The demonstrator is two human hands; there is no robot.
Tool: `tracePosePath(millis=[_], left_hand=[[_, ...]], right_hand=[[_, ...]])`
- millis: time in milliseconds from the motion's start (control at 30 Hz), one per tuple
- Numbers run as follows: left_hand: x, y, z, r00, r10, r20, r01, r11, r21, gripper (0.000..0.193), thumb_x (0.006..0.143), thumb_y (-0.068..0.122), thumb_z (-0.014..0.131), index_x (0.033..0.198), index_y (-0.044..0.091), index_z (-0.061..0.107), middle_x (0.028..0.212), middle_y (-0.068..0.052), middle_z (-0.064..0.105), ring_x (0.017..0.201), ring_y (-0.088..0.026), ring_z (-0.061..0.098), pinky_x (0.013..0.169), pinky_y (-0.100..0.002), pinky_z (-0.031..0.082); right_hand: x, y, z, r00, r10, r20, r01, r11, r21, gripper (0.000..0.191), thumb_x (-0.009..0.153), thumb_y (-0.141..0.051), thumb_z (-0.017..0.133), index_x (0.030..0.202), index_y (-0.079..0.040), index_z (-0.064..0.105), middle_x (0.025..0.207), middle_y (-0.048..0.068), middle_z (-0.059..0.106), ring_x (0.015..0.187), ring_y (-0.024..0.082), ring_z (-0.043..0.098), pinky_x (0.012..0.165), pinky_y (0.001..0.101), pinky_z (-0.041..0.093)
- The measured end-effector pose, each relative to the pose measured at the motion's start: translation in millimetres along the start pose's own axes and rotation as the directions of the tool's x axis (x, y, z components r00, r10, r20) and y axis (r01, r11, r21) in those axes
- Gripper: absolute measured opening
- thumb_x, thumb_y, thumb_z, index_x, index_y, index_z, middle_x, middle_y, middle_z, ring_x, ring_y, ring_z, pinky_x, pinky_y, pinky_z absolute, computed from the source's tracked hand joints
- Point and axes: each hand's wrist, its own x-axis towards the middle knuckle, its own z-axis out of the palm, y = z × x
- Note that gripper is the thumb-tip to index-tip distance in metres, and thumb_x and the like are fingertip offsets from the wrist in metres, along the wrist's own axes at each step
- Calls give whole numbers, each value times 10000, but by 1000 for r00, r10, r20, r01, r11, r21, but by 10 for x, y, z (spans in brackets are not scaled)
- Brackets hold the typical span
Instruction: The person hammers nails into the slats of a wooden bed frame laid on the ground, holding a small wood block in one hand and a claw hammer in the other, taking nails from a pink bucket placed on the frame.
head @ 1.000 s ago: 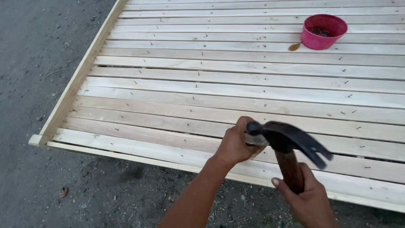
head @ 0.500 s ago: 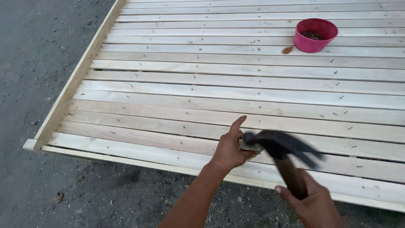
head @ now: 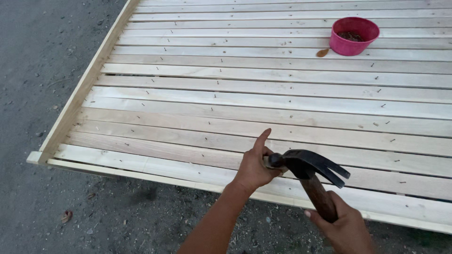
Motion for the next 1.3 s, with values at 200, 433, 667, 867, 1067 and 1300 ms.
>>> tracePosePath(millis=[200,433,667,867,1067,1300], left_hand=[[7,8,47,1000,-12,0,12,1000,-6,1207,688,163,925,1639,146,183,980,-110,739,961,-257,752,892,-364,620],[52,-12,39,1000,-3,9,3,1000,13,1193,676,153,915,1637,136,208,965,-96,749,946,-245,764,845,-364,634],[122,-5,29,998,-41,37,41,999,-2,1142,683,187,927,1604,121,255,975,-95,729,950,-238,751,881,-342,635],[195,-19,29,989,-66,129,62,997,36,639,680,162,911,1282,109,706,1125,-111,758,1005,-236,759,877,-341,644],[460,-54,43,960,-175,219,76,915,396,444,721,104,824,1156,187,784,1141,-110,760,992,-263,746,888,-364,609],[614,-138,98,933,-255,254,115,879,463,450,722,134,808,1167,201,787,1117,-107,769,999,-269,749,909,-358,609]], right_hand=[[17,47,49,973,-143,-183,173,972,157,581,775,-393,860,1218,-90,638,798,113,736,686,179,725,715,421,556],[53,-9,-66,996,-49,-70,53,997,58,624,891,-369,814,1423,-118,606,872,193,732,693,276,758,685,467,604],[61,9,-10,998,32,-47,-28,997,78,606,834,-380,866,1323,-100,643,883,177,737,739,258,747,743,417,585],[222,154,148,994,26,-110,24,905,424,604,853,-269,845,1335,-34,566,724,190,639,582,252,585,549,447,509],[747,346,194,999,23,-42,6,808,589,382,891,-117,706,1205,26,542,685,166,592,537,264,573,522,452,501],[1197,877,400,906,42,421,-415,277,867,437,919,-308,653,1267,-96,493,656,15,533,511,126,494,467,336,428]])
